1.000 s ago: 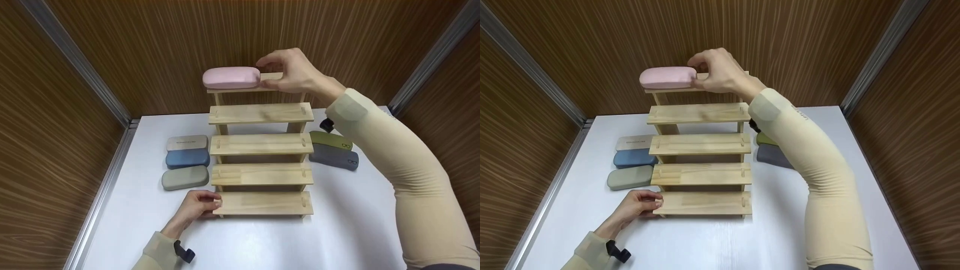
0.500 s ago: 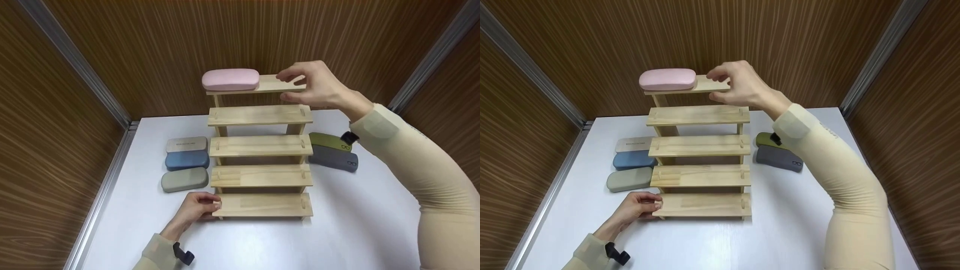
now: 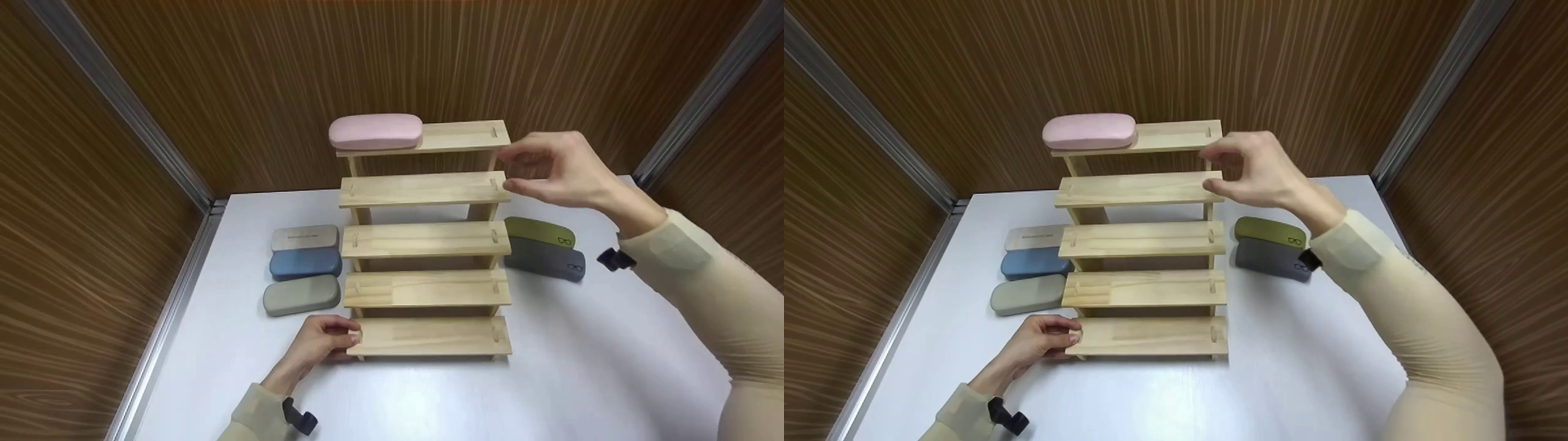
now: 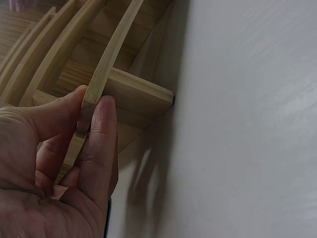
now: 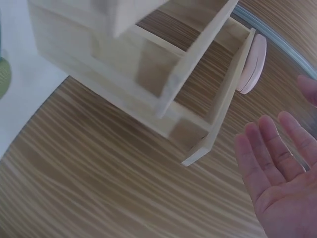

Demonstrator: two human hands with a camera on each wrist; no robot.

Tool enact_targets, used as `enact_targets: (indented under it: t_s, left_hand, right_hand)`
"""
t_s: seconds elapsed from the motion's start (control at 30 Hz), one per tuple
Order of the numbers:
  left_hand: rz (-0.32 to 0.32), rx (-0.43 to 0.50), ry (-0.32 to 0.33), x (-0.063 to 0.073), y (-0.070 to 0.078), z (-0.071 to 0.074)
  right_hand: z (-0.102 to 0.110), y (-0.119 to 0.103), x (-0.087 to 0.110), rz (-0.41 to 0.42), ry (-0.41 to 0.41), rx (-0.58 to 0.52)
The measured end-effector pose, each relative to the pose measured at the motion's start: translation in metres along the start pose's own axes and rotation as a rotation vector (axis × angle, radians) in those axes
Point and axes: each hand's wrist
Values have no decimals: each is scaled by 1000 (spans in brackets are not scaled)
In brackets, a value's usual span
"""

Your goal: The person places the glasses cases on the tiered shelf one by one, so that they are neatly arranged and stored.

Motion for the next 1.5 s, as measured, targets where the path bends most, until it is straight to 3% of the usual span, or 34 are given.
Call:
enact_targets:
  t_s: [0.27, 0.77, 1.13, 1.33, 1.5]
  left_hand:
    - [17, 11, 13, -1, 1, -1]
    - [4, 24, -25, -6, 4, -5]
    - [16, 18, -10, -3, 1, -4]
    - [15, 27, -7, -3, -2, -6]
    - [5, 55, -18, -4, -4, -8]
  right_hand:
    - [-8, 10, 40, -42, 2, -50]
    - [-28, 41, 110, -191, 37, -93]
    - [-61, 71, 140, -340, 37, -83]
    - [-79, 85, 155, -429, -22, -37]
    - [-96, 99, 165, -445, -60, 2]
Point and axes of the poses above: each hand's wrist, its own x-axis away from the middle knuckle, its own z-axis out of the back of the hand, y = z × x, and after that the axes turned 11 degrees about -y, right-handed
